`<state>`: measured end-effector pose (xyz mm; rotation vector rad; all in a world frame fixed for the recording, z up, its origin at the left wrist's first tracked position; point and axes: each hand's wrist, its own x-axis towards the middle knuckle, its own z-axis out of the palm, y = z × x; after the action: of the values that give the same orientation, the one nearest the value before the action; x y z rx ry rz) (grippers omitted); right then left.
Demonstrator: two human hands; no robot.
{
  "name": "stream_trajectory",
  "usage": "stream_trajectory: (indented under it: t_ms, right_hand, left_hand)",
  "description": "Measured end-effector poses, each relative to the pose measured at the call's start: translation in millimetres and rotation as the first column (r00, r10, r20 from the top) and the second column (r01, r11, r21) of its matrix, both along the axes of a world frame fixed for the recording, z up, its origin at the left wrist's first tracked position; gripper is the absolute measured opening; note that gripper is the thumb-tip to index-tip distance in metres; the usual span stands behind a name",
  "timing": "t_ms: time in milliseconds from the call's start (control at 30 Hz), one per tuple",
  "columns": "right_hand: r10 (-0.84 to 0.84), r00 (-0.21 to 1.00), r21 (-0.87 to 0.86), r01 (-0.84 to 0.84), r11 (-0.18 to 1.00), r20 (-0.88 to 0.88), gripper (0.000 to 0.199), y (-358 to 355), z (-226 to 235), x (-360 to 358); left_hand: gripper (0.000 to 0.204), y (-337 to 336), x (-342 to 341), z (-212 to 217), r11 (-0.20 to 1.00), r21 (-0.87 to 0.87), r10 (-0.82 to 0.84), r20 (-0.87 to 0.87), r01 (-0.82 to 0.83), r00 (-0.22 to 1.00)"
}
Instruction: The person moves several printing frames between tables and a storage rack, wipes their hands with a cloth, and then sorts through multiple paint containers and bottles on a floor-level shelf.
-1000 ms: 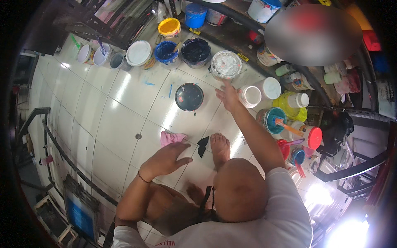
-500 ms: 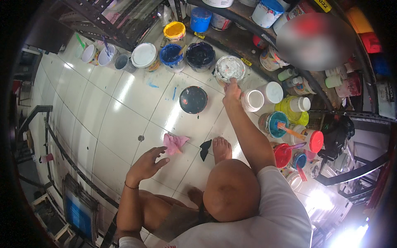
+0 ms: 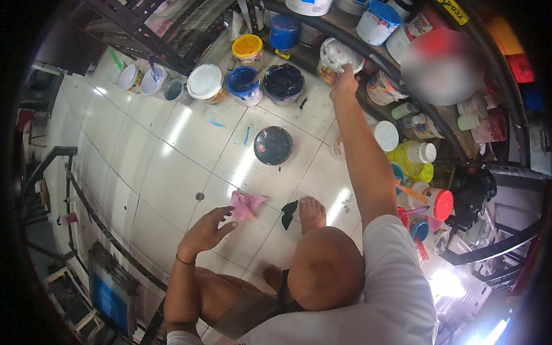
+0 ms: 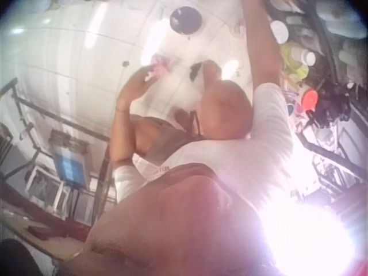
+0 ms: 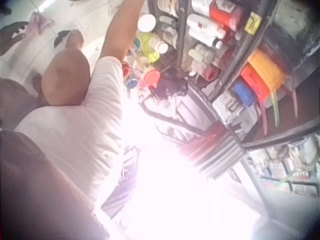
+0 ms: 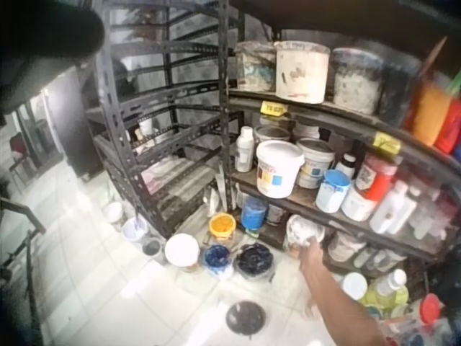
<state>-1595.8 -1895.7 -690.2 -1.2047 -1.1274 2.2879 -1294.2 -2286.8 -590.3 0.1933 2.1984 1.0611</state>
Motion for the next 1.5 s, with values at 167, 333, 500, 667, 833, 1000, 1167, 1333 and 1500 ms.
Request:
stream_trajectory:
  t_ms: [167,333,500,667,833,1000,1167,1333,1500]
  right_hand:
    - [0.077,0.984,-0.056,-0.087,0.995,-0.162,0.071,27.8,-9.3,-33.3]
    - [0.405,0.880,-0.078,-0.435,0.897,-0.247,0.079,-14.3,-37.9,41.1]
    - [0.855,0.458,0.108,-0.889,0.446,0.243,0.049,-69.3,-94.7,81.1]
    - [0.838,0.477,0.340,-0.860,0.382,0.264,0.050,-94.2,-131.9,51.6]
    - [0.815,0.528,0.488,-0.791,0.369,0.239,0.053,-75.2,-125.9,43.8]
    - [0.820,0.554,0.330,-0.809,0.487,0.147,0.048,-56.1,-77.7,141.9]
    - [0.895,0.430,0.191,-0.894,0.405,0.118,0.047,-41.8,-11.1,238.7]
    - [0.955,0.211,0.233,-0.959,0.162,0.207,0.052,-5.0,-9.5,265.9]
    - [0.958,0.177,0.215,-0.968,0.128,0.224,0.053,12.0,-11.7,285.1]
  left_hand:
    - [0.050,-3.5,-3.3,-15.5,0.994,-0.113,0.010,0.091,0.001,0.996]
    - [0.050,-8.2,-2.9,-40.8,0.995,-0.098,0.025,0.105,-0.015,0.994]
    - [0.052,4.8,-11.4,-52.6,0.999,-0.052,0.006,0.098,-0.001,0.995]
    - [0.053,5.6,-12.1,-52.4,0.997,-0.066,0.045,0.173,-0.034,0.984]
    - [0.045,-12.1,-16.7,-75.1,0.998,-0.039,0.056,0.212,-0.049,0.976]
    - [0.043,-3.0,-124.0,-97.4,0.972,-0.237,0.066,0.259,-0.003,0.964]
    - [0.062,4.7,-225.2,-195.7,0.885,0.087,0.454,-0.383,-0.458,0.805]
    - [0.078,71.5,-272.3,-229.5,0.783,0.193,0.596,-0.506,-0.592,0.623]
    - [0.082,98.2,-275.9,-238.0,0.755,0.314,0.640,-0.542,-0.575,0.545]
